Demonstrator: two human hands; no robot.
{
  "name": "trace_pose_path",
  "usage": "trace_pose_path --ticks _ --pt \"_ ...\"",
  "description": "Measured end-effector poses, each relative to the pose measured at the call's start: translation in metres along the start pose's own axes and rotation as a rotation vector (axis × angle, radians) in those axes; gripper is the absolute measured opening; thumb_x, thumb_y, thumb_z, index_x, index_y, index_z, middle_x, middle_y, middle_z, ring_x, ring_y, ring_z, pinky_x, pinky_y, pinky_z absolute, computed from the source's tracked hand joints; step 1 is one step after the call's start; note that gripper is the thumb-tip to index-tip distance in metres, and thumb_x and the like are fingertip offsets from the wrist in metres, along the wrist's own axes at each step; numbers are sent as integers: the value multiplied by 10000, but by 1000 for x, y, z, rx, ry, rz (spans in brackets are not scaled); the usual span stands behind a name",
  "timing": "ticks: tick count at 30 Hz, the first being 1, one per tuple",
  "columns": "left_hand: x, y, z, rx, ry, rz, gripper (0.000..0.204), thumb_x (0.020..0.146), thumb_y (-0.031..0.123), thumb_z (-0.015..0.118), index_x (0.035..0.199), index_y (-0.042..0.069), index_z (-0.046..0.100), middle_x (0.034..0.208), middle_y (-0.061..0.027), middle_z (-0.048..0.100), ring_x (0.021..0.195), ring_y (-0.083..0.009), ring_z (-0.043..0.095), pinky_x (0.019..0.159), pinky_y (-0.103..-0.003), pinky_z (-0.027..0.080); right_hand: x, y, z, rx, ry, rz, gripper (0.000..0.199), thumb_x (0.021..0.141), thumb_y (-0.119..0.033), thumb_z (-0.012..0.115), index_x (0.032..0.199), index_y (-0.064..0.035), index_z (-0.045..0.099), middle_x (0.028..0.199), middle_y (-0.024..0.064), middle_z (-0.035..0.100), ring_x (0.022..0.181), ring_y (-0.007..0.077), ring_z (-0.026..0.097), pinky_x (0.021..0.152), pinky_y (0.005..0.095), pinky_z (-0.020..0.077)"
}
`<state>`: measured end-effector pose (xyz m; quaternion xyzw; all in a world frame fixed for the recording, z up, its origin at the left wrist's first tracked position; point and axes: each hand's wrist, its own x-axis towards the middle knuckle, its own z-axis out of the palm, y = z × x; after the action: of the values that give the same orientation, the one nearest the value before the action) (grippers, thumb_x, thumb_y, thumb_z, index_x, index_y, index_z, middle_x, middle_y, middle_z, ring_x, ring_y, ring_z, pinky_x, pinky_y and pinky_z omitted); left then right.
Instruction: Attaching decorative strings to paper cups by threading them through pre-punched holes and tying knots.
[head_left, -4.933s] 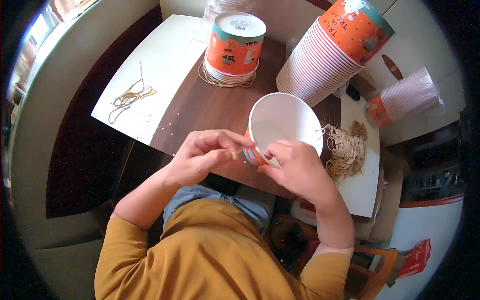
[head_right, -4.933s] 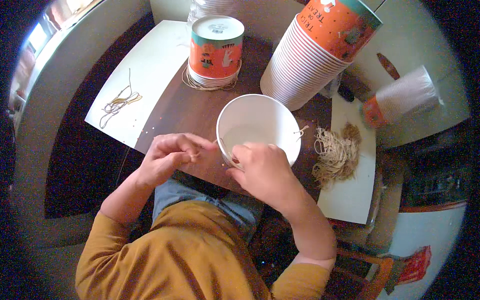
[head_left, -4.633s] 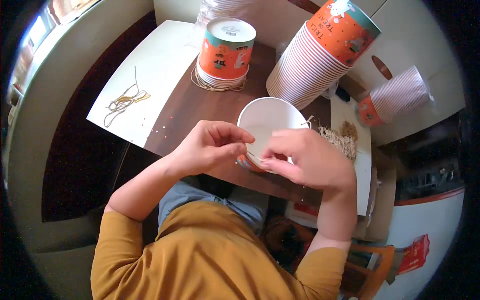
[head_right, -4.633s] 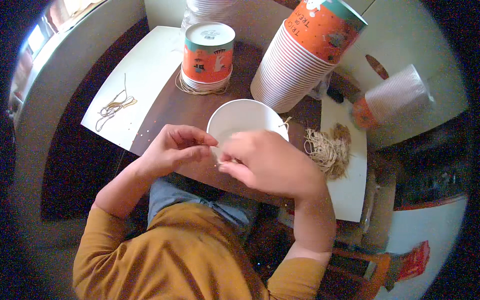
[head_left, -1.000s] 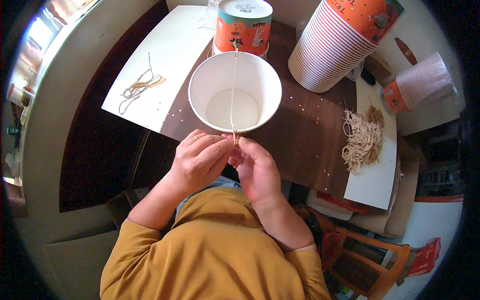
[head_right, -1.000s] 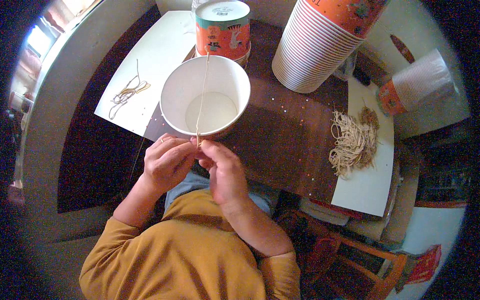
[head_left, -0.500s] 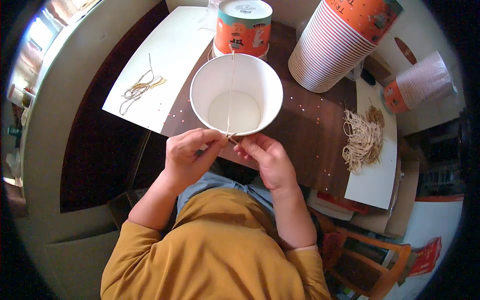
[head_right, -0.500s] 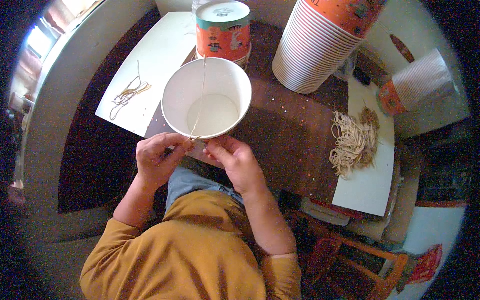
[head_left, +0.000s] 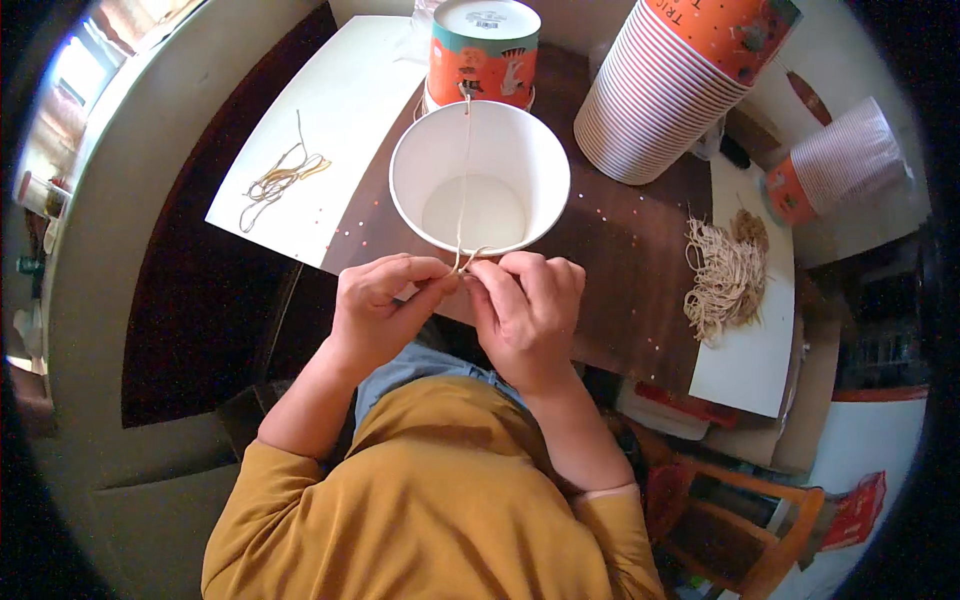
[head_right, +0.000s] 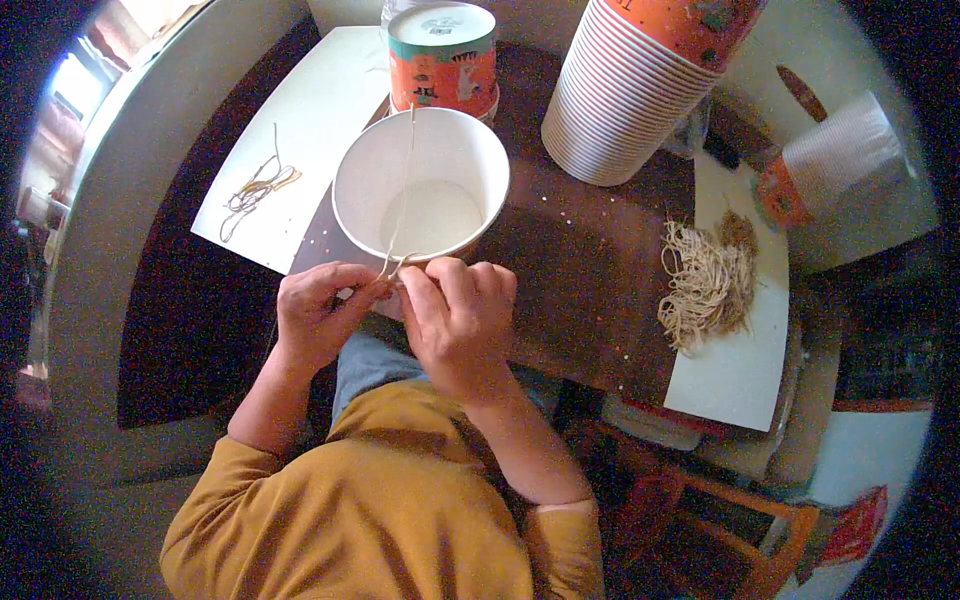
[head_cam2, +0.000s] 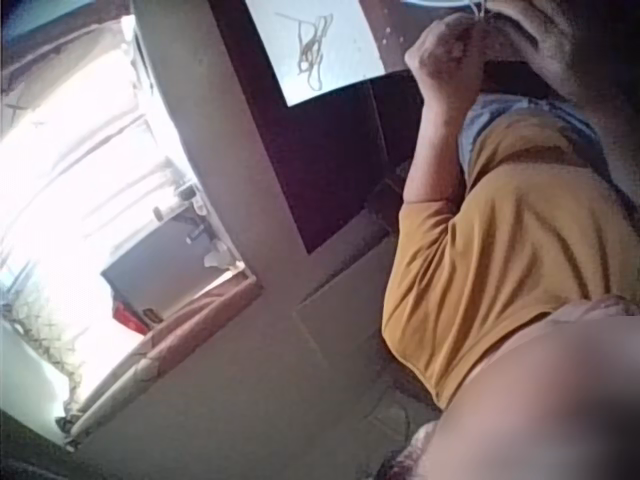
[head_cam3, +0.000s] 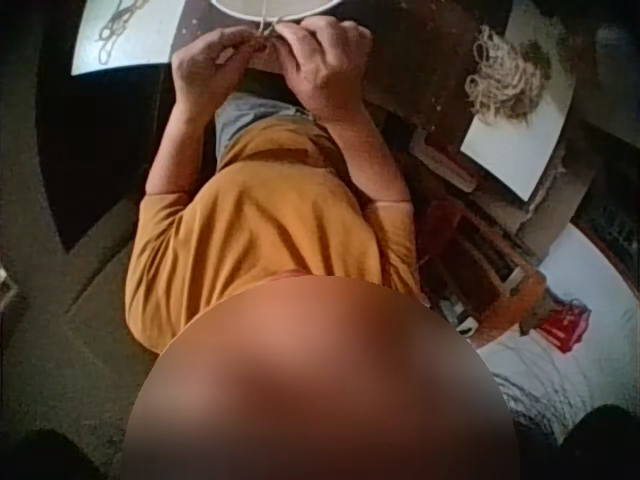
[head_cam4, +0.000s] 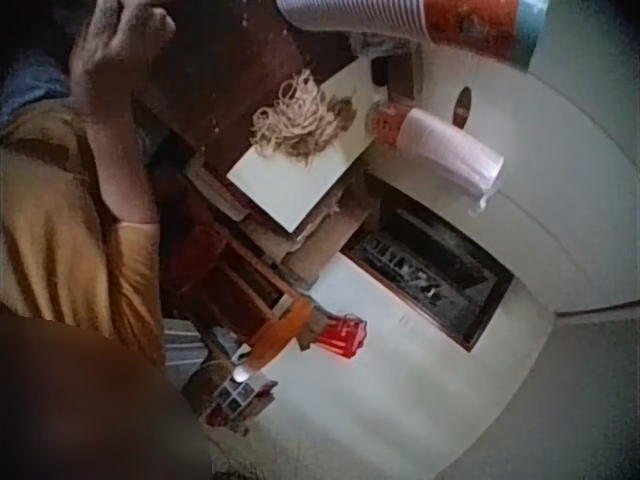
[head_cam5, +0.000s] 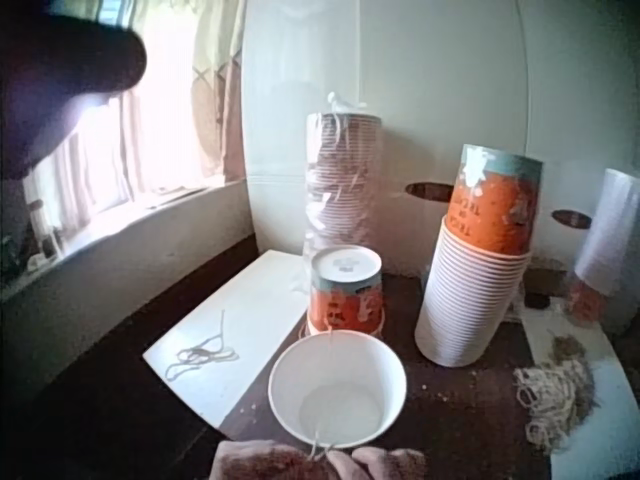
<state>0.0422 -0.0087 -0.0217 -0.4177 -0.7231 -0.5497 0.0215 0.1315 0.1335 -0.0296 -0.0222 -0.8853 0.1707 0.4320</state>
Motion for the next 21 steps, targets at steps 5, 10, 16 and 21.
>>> trace_pose_path --ticks 5,10,16,21 --pt "3 0 -3 1 -4 -21 98 768 -13 695 857 14 662 746 -84 670 661 -148 658 578 -241 512 -3 3 -1 55 -28 -38 189 674 -82 730 842 -131 660 815 -14 544 731 198 499 696 357 365" --pt "2 0 1 68 62 -9 91 765 8 701 850 15 669 735 -85 669 646 -145 650 576 -243 496 -7 10 -4 9 -52 -102 127 724 -114 651 849 -122 631 836 -19 513 750 191 483 714 376 371" --pt "1 4 -1 -367 32 -321 67 800 35 692 863 14 683 726 -91 647 639 -131 615 568 -233 467 -6 14 -3 17 -68 -82 145 740 -131 666 881 -112 637 914 -7 562 802 199 513 732 378 377" --pt "9 15 -12 -94 -38 39 80 802 9 673 881 19 682 754 -51 566 595 -86 484 516 -209 382 -7 0 -6 90 30 19 309 790 -215 692 1069 -108 609 1038 53 580 874 223 545 762 386 381"
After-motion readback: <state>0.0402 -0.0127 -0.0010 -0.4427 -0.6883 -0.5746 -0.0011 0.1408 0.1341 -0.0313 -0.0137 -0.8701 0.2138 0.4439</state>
